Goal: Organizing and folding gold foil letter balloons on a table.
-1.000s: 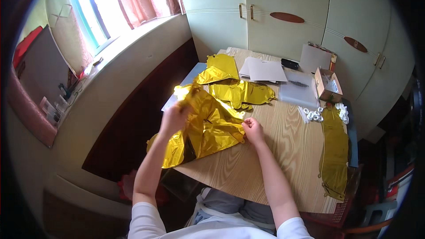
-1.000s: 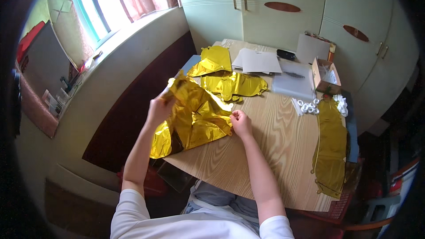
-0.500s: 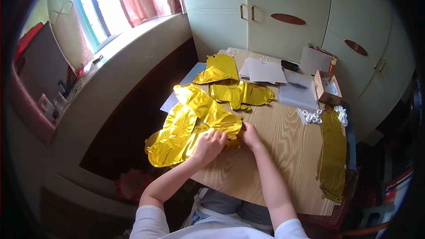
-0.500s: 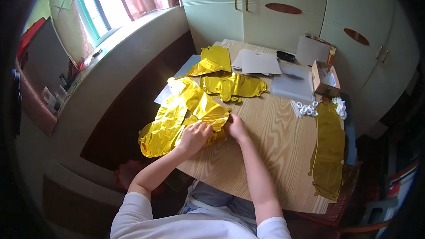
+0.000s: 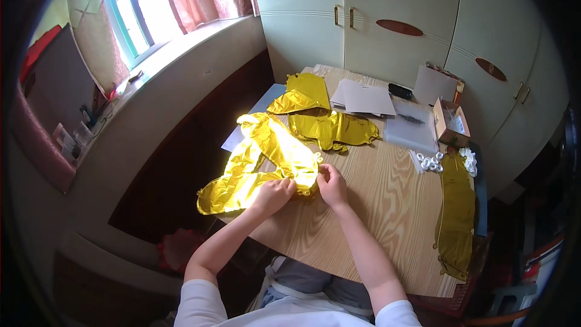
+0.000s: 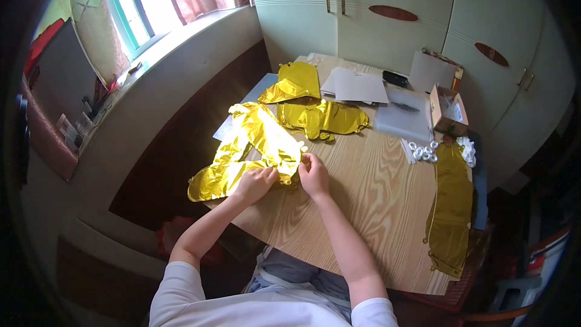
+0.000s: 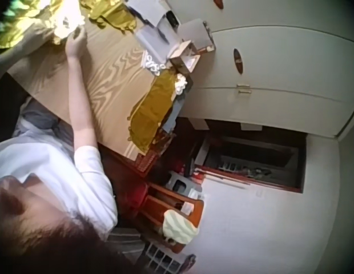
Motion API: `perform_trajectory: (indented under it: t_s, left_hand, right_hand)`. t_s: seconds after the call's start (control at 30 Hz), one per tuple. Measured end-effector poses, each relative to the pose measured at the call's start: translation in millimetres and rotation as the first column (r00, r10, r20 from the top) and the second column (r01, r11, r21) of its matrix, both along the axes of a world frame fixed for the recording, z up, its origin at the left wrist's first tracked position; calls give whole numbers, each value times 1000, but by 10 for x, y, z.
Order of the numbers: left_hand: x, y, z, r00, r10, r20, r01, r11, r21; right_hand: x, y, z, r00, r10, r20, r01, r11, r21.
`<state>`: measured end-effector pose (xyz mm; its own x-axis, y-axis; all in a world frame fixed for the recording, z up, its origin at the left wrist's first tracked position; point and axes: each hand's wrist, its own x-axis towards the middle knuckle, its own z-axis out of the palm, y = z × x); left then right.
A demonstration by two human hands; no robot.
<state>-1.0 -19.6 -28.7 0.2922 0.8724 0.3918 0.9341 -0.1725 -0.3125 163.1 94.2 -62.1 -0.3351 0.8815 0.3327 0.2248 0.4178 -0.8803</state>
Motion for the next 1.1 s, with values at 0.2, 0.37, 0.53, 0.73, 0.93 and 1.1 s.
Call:
perform_trajectory:
  t_s: [0.2, 0.37, 0.53, 0.73, 0.93, 1.1]
  left_hand:
    - [134, -34, 124, 933, 24, 359, 42, 983, -176]
    - [-83, -12, 130, 799, 117, 590, 88, 948, -307]
    - [-45, 59, 352, 460, 374, 805, -41, 915, -402]
    - [-218, 35, 158, 347, 336, 876, 124, 909, -397]
    - [-236, 16, 287, 326, 482, 813, 43, 851, -523]
    - [-289, 12, 220, 345, 309, 886, 97, 927, -361]
  right_hand:
    - [62, 9, -51, 996, -83, 26, 71, 951, 300]
    - [76, 62, -88, 996, -78, -33, 83, 979, 186]
    - [103, 55, -48, 995, -55, -84, 70, 981, 180]
    - [104, 36, -34, 993, -15, -119, 37, 982, 183]
    - [130, 52, -28, 990, -16, -141, 25, 998, 65]
    - [136, 47, -19, 987, -9, -163, 16, 999, 42]
